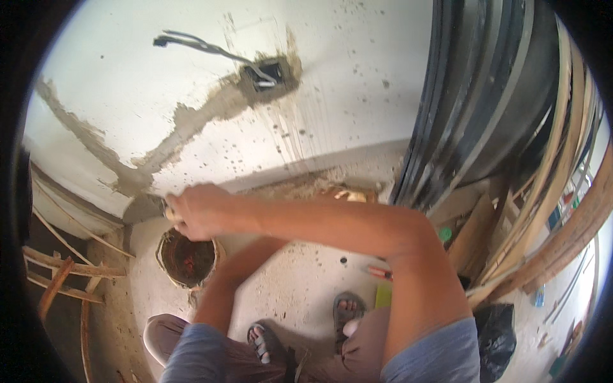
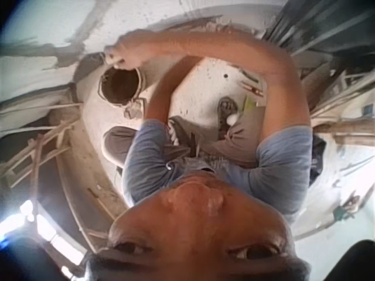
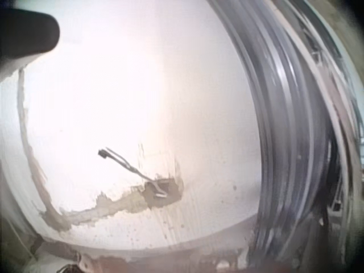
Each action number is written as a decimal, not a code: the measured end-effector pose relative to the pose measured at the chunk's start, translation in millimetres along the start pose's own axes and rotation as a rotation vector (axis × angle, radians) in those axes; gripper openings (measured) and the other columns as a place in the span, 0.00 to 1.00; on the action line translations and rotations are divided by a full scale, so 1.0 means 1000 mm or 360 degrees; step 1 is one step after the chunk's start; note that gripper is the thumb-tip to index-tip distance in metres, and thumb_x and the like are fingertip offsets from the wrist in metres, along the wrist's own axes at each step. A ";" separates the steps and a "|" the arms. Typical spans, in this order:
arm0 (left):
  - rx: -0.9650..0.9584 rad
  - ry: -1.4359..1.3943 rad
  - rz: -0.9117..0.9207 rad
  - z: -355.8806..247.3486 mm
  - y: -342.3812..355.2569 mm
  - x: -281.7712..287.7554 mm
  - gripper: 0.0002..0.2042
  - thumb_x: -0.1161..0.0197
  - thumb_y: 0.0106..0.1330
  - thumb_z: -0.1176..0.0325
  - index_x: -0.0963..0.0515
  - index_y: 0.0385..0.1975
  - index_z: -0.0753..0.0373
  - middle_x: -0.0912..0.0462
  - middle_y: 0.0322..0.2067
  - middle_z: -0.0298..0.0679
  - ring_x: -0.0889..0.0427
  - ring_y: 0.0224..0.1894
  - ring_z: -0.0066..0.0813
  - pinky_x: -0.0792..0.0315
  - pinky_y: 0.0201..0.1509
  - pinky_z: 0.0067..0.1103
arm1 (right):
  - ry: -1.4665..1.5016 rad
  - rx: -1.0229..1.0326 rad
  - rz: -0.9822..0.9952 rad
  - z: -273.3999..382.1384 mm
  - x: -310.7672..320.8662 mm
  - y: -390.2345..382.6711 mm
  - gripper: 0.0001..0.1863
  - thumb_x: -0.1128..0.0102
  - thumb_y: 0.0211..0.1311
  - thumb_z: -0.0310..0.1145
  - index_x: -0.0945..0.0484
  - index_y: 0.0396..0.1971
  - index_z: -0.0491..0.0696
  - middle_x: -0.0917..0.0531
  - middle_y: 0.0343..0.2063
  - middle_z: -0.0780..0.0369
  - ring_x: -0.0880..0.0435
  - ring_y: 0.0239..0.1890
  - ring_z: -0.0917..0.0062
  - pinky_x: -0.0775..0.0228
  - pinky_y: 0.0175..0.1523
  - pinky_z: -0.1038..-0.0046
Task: The person applies plaster to a wall section around an electrical outlet using a trowel and a wooden board, then smooths the surface.
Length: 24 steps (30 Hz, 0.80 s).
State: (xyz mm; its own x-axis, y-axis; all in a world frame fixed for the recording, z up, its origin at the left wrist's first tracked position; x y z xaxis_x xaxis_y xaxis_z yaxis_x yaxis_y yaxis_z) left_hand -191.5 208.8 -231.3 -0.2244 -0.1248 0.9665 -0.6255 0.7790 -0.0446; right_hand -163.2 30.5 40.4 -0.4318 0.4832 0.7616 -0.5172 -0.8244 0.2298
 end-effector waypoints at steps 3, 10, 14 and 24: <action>0.0084 0.0162 -0.0064 -0.016 0.077 -0.049 0.15 0.41 0.64 0.61 0.23 0.47 0.60 0.22 0.45 0.45 0.24 0.52 0.42 0.30 0.56 0.37 | -0.0017 -0.0077 0.0103 -0.001 0.006 -0.032 0.20 0.43 0.63 0.42 0.29 0.48 0.43 0.18 0.28 0.46 0.17 0.34 0.50 0.26 0.42 0.54; 0.0249 0.0268 -0.0118 0.002 0.114 -0.058 0.17 0.42 0.63 0.66 0.25 0.51 0.62 0.26 0.50 0.46 0.27 0.58 0.44 0.31 0.58 0.39 | -0.0026 -0.0027 0.0042 -0.010 0.005 -0.050 0.20 0.44 0.65 0.47 0.28 0.44 0.44 0.18 0.32 0.49 0.18 0.37 0.51 0.27 0.42 0.54; 0.0502 -0.0784 -0.0672 0.013 0.089 -0.001 0.17 0.43 0.65 0.66 0.27 0.52 0.64 0.27 0.49 0.50 0.26 0.55 0.44 0.31 0.57 0.37 | 0.0018 -0.0027 -0.0017 -0.025 0.017 -0.049 0.20 0.45 0.66 0.49 0.28 0.43 0.46 0.18 0.35 0.50 0.19 0.40 0.51 0.29 0.44 0.54; 0.1340 -0.3428 -0.2028 0.032 -0.114 -0.055 0.18 0.53 0.74 0.60 0.32 0.55 0.65 0.24 0.48 0.41 0.23 0.47 0.30 0.27 0.49 0.28 | -0.0692 -0.0388 0.0570 -0.038 -0.040 0.007 0.20 0.43 0.63 0.44 0.25 0.49 0.47 0.16 0.36 0.52 0.17 0.42 0.58 0.27 0.47 0.56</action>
State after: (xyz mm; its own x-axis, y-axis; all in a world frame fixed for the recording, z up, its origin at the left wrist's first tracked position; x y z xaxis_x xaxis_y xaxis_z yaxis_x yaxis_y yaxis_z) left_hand -131.6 107.4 -287.5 0.5274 -0.5387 -0.6570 -0.8418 -0.2267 -0.4899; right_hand -177.4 16.6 -10.9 -0.2956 -0.0184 0.9551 -0.5722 -0.7972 -0.1924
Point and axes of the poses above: each hand's wrist, its own y-axis towards the middle knuckle, its own x-axis out of the back of the hand, z = x × y, the point moved 7 cm from there along y, towards the middle knuckle
